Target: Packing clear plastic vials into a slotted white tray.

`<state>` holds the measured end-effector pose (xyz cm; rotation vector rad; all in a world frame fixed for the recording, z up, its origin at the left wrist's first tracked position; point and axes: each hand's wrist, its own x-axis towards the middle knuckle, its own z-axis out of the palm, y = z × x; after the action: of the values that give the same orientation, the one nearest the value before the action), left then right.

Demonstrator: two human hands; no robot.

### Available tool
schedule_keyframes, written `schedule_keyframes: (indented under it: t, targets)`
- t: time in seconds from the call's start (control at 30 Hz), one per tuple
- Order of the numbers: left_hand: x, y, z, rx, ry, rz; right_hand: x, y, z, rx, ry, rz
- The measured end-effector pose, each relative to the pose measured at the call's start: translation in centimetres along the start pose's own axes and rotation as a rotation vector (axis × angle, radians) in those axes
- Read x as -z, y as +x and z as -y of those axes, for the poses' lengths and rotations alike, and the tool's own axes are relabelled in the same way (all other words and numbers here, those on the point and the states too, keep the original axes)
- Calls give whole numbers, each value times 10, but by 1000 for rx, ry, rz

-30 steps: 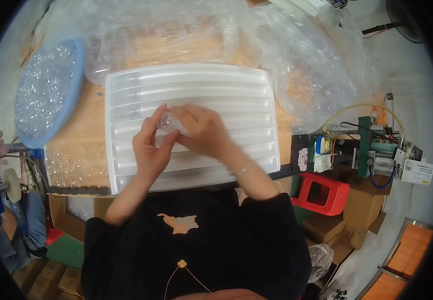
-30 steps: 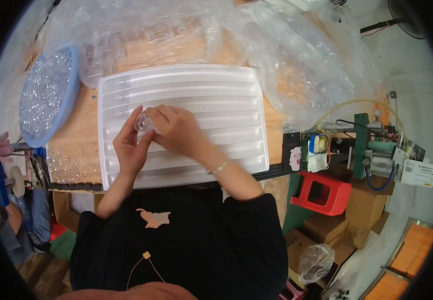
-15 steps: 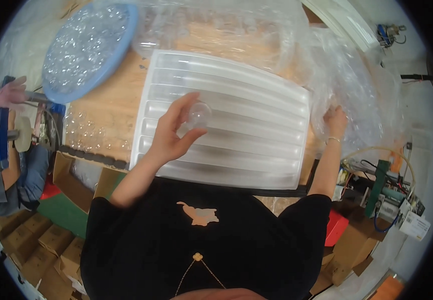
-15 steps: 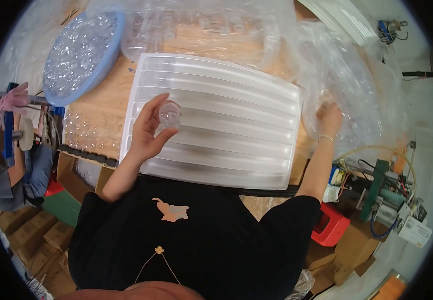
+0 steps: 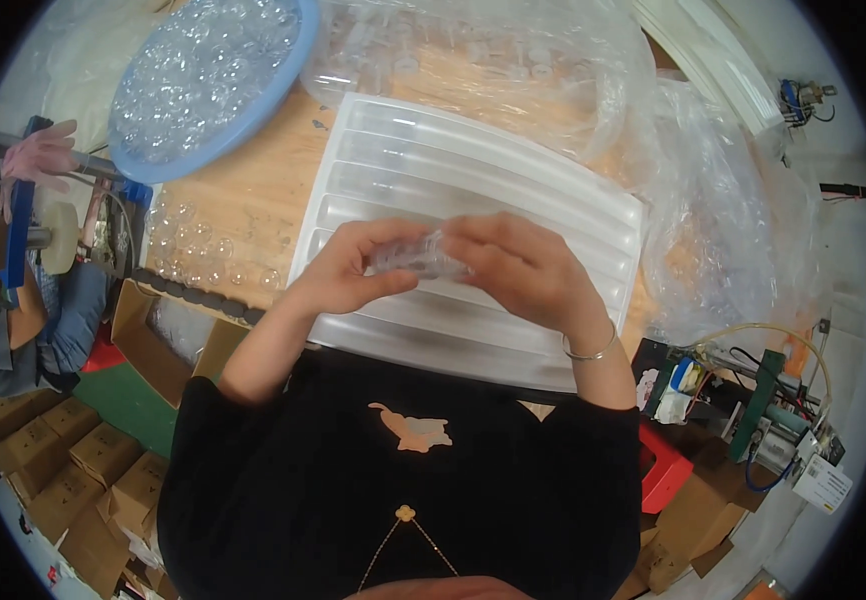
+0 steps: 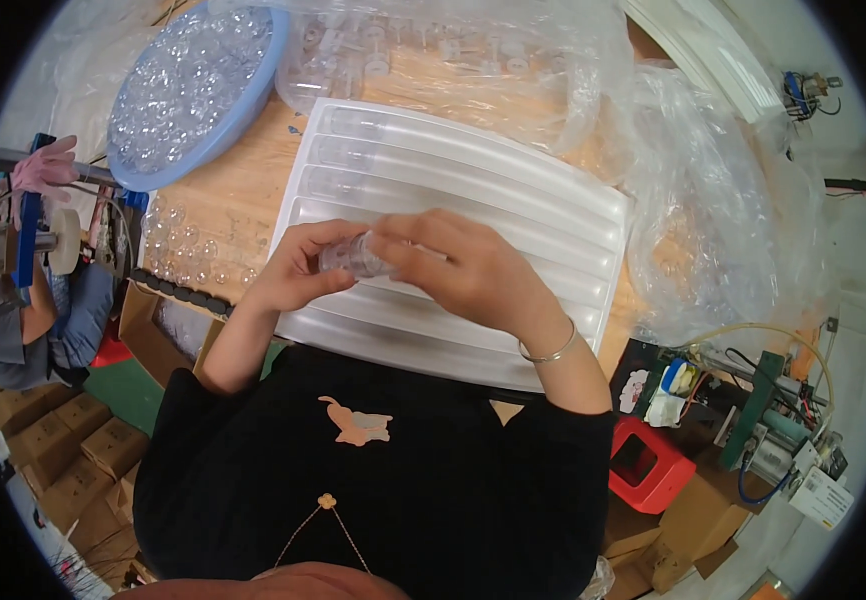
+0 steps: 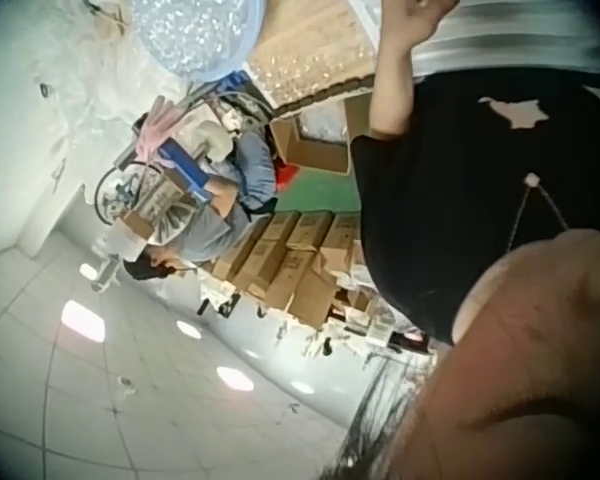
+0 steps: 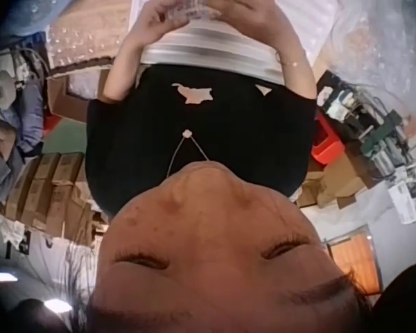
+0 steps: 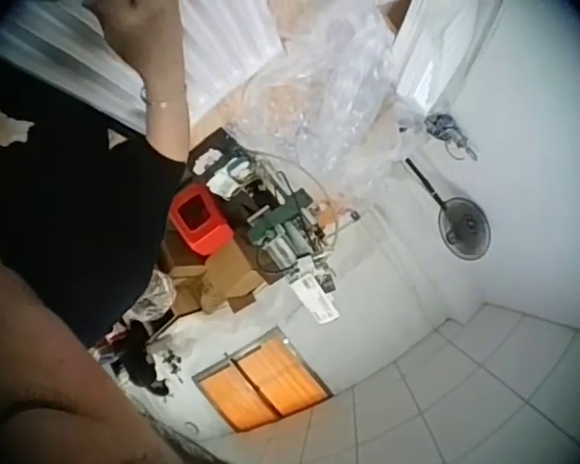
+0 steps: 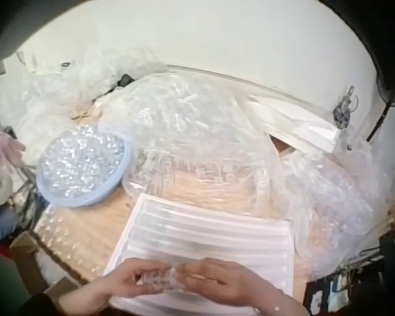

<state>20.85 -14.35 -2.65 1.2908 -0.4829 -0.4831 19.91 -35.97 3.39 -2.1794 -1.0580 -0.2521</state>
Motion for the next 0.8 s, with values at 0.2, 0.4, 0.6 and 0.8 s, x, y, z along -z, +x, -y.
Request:
schedule_keyframes:
  t: [0.2,0.4,0.6,0.8]
  targets:
    - [22,-7,10,339,-380,245,-13,6,-5,89,-83,151]
    - [4,-12,3,-107,247,-35,-40,3,-19,194,-207,-51]
    - [1,-13,11,-425,828,-260,-82,-1,-14,-534,169,-175]
    - [40,-18,30,-415,1497,-139,-86,22,-38,-479,30,-104]
